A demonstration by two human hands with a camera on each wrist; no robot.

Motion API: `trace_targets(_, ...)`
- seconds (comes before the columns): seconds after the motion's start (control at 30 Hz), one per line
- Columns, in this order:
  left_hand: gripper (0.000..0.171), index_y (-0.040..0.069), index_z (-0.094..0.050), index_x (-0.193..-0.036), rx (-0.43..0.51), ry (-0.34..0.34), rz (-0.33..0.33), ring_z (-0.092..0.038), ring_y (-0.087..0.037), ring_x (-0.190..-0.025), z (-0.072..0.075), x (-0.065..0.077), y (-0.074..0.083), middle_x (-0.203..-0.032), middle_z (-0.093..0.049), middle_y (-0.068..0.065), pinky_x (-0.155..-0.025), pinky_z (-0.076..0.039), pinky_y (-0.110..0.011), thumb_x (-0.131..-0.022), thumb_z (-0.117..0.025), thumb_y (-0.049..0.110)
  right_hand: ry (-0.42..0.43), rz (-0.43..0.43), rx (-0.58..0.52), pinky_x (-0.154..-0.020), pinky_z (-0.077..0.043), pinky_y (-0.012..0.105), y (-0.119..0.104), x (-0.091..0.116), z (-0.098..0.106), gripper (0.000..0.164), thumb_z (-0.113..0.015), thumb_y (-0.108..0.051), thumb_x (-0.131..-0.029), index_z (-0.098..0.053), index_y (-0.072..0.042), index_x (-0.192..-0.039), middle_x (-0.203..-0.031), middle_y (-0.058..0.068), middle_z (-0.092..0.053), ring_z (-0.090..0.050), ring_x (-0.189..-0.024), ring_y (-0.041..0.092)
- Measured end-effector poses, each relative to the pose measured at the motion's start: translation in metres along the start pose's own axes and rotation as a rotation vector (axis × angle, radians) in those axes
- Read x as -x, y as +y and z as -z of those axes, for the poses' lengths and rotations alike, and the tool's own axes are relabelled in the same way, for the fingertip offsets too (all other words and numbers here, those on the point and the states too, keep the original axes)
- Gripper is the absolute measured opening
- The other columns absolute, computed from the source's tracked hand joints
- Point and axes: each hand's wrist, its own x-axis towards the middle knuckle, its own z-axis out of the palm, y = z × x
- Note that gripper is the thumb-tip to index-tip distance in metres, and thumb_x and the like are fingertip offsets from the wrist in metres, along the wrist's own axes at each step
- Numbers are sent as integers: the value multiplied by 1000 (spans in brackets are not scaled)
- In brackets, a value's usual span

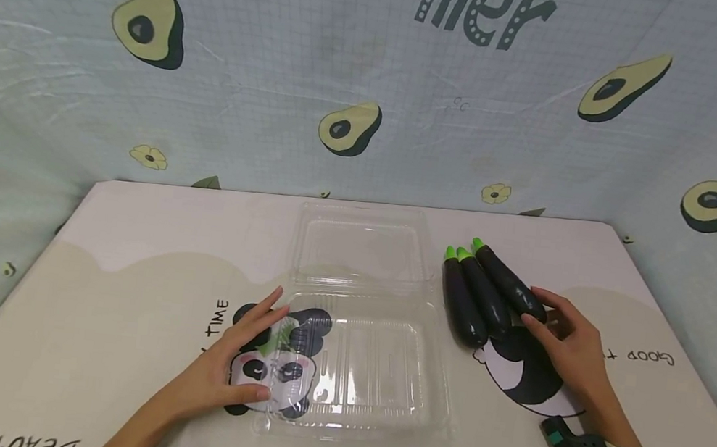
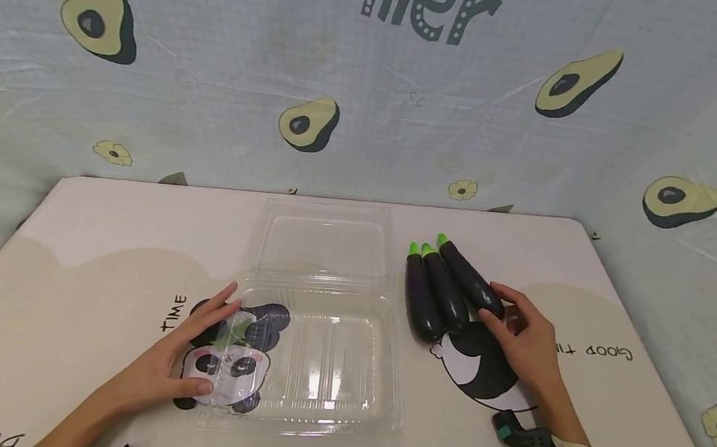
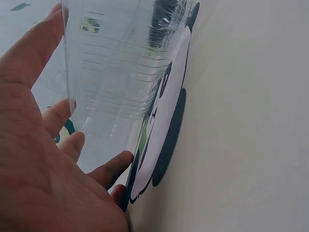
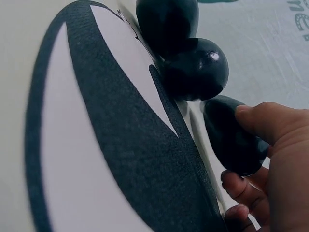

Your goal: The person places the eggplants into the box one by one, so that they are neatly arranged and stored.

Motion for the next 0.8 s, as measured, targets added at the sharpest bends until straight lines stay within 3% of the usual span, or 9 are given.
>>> trace_targets(0.17,92,8,-34,-148,-4,9,-20,-13,-26,-144,0,0,0,-159,-11,-10,-98,-21,-67,-68,-80,19,6,-12,-104,-68,-44,11,-4,-2,1,50,-67,-8,-89,-52,-11,-137,-109,-4,-57,-55,-79,7)
trace_targets(0.4,92,7,-34,-148,-1,11,-32,-13,-27,-144,0,0,0,-159,-10,-11,-104,-19,-58,-69,-80,19,28,-9,-152,-72,-44,10,-5,-4,3,50,-66,-4,-89,-51,-8,-137,-119,-11,-54,-52,-90,7)
trace_targets(0.63,91,9,-36,-147,-3,8,-17,-15,-26,-144,0,0,1,-159,-12,-6,-96,-20,-71,-68,-80,20,24,8,-175,-76,-44,10,-14,-4,4,50,-65,0,-89,-51,-6,-137,-123,-11,-54,-53,-93,7)
trace_targets(0.8,89,9,-37,-147,-4,11,-20,-16,-26,-144,0,0,1,-159,-14,-7,-100,-21,-66,-69,-80,19,14,55,-210,-78,-44,10,-25,-6,6,51,-64,5,-87,-51,-3,-136,-124,-9,-54,-53,-96,9)
